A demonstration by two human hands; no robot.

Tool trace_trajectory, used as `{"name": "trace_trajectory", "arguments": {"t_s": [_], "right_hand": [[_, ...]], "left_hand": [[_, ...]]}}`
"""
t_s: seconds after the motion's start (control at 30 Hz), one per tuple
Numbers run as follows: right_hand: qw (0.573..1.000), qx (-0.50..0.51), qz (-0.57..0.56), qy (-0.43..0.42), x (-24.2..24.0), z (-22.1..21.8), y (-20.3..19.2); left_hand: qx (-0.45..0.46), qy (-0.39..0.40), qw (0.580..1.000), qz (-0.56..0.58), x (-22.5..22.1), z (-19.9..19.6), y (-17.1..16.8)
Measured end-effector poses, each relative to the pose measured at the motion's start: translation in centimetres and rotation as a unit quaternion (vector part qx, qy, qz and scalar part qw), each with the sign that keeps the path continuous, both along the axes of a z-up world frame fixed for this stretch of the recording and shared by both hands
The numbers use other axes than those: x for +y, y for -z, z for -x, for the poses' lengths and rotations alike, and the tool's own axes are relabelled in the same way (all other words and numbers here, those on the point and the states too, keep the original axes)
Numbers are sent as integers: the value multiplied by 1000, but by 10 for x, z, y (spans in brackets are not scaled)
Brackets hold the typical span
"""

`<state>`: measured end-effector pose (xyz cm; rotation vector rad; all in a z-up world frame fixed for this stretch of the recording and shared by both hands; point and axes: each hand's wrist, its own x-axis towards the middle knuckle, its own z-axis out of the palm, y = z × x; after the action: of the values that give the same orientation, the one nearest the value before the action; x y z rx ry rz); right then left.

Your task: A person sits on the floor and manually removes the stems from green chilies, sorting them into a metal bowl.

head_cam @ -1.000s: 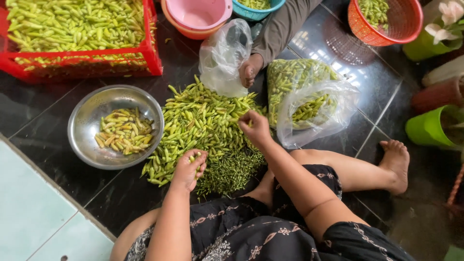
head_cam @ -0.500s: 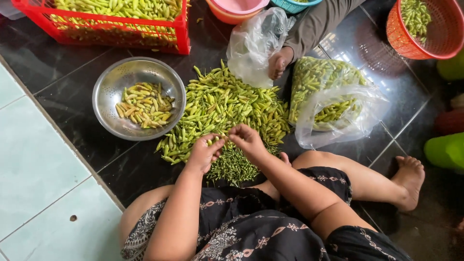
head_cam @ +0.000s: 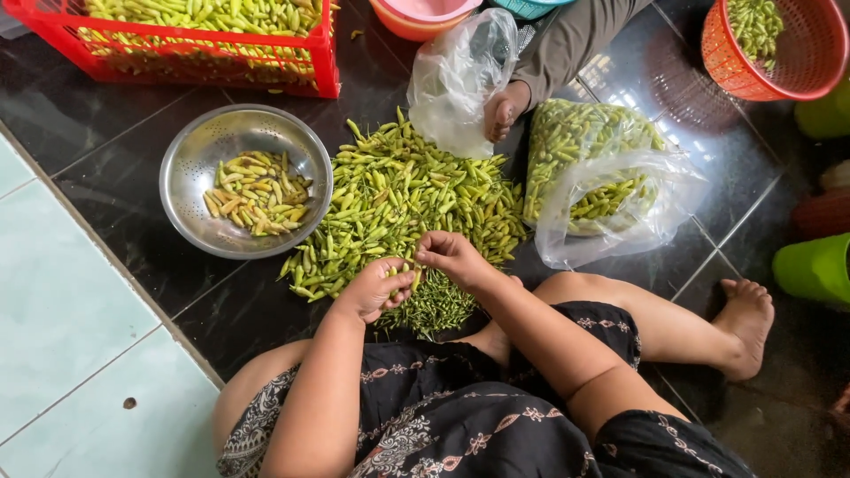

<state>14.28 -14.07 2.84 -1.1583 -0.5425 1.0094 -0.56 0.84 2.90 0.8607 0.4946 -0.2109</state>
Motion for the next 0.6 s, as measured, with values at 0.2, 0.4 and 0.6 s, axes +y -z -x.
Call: {"name": "trace_trajectory", "arguments": {"t_s": [0.2, 0.4, 0.6], "right_hand": [[944, -300, 100, 94, 1, 0, 2], [885, -399, 203, -127, -14, -20, -30], [784, -538, 267, -154, -14, -25, 4]], "left_hand": [[-2, -7, 1000, 14, 3, 2, -8], [27, -289, 957, -3, 41, 0, -58], [-20, -504, 863, 16, 65, 15, -39]]}}
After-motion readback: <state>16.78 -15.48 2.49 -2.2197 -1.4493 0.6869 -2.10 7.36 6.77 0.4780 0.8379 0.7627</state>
